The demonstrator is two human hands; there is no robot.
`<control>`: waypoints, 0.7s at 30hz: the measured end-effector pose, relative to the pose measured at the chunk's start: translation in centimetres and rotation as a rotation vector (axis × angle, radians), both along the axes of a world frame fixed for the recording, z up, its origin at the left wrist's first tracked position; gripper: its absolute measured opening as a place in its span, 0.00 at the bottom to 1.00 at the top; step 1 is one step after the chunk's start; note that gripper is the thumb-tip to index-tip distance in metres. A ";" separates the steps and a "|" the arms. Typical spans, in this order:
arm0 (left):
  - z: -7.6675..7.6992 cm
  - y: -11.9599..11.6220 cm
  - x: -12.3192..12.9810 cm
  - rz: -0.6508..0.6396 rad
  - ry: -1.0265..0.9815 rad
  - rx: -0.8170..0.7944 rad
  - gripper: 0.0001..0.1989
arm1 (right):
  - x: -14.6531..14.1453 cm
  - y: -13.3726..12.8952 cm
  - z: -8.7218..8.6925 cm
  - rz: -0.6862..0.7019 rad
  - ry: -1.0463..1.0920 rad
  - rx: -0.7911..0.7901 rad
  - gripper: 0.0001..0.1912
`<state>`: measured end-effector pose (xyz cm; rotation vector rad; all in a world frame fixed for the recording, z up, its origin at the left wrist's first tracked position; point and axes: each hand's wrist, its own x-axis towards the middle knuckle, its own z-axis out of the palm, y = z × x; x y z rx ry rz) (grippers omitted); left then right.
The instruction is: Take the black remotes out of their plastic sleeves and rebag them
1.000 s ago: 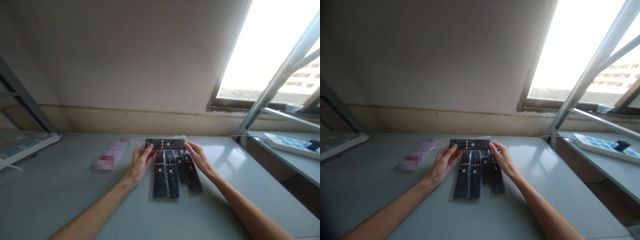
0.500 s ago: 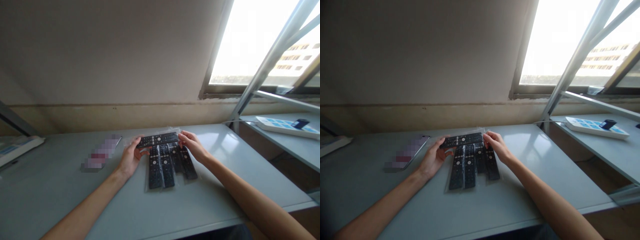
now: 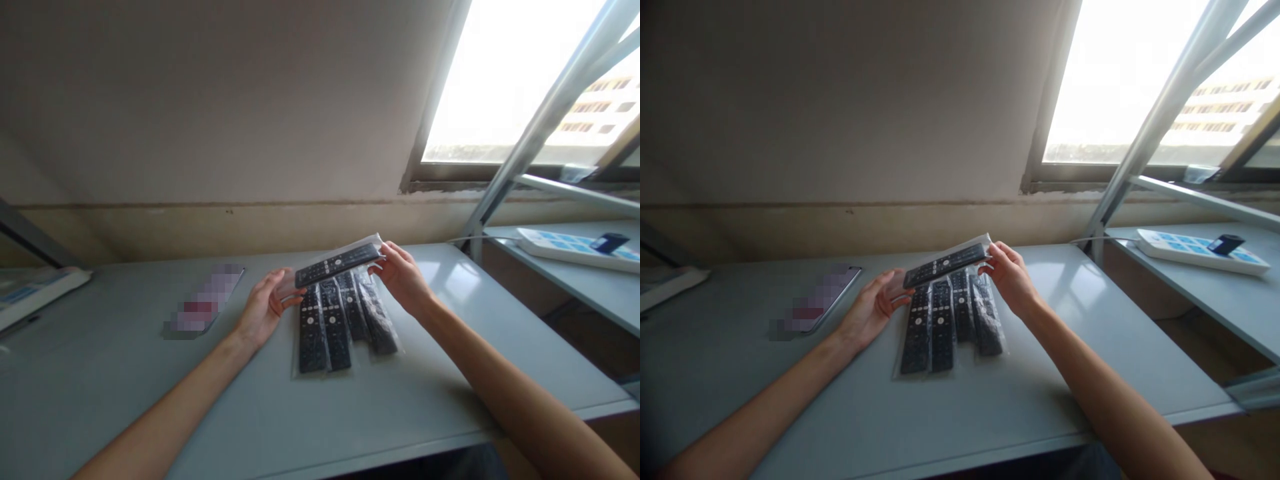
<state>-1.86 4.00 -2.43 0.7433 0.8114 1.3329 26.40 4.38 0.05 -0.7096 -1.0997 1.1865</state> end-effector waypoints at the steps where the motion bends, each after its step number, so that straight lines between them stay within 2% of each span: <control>1: 0.0 0.0 0.0 -0.006 0.000 0.000 0.11 | 0.1 -0.1 0.2 -0.012 -0.010 0.011 0.15; 9: 0.0 0.0 0.0 -0.030 0.022 0.009 0.09 | 0.7 0.0 0.8 -0.112 -0.044 0.048 0.16; 17: 0.0 -0.1 0.2 -0.008 0.027 0.002 0.10 | 1.2 0.1 0.8 -0.081 0.057 0.030 0.15; 21: 0.1 -0.1 0.3 0.011 0.040 -0.009 0.10 | 2.0 0.5 0.9 -0.117 0.083 0.025 0.14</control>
